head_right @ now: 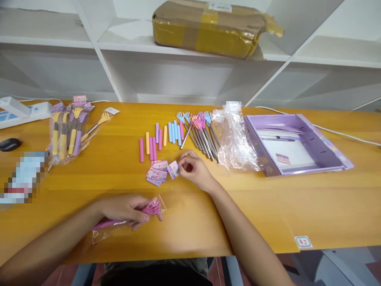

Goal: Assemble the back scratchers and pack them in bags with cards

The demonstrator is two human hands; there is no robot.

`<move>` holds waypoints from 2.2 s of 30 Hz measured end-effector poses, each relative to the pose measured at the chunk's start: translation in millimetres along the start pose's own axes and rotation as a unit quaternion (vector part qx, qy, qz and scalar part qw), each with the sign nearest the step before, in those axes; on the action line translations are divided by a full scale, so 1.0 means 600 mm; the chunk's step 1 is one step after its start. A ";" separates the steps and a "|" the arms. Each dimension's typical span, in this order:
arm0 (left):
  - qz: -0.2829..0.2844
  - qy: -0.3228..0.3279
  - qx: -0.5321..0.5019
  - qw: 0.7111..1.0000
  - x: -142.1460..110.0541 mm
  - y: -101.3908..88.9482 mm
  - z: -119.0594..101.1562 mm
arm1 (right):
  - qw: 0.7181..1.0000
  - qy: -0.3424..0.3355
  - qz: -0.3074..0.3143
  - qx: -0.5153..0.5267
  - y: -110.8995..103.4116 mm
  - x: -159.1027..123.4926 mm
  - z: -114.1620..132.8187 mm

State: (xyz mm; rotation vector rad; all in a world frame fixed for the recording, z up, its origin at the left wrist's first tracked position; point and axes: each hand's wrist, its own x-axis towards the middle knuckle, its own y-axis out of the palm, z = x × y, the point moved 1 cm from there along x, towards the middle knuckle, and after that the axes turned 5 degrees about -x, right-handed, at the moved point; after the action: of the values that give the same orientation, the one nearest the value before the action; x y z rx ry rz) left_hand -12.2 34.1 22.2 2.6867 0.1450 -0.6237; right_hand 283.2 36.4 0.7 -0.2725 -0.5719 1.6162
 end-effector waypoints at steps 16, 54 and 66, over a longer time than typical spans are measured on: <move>-0.058 0.060 -0.057 0.995 0.011 -0.009 0.013 | 0.966 0.039 0.206 0.152 0.032 -0.047 0.081; -0.035 0.119 -0.037 0.992 0.026 -0.015 0.025 | 0.899 0.207 -0.368 -0.121 -0.377 0.092 -0.028; -0.012 0.143 -0.120 0.982 0.030 -0.019 0.023 | 0.875 0.106 -0.427 -0.200 -0.296 0.077 -0.010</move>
State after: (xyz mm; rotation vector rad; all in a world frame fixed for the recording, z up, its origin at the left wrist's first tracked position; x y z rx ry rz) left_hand -3.7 39.4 -1.2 2.5265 0.3074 -0.2060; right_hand 432.1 89.3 93.7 -0.4230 -0.7209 0.5905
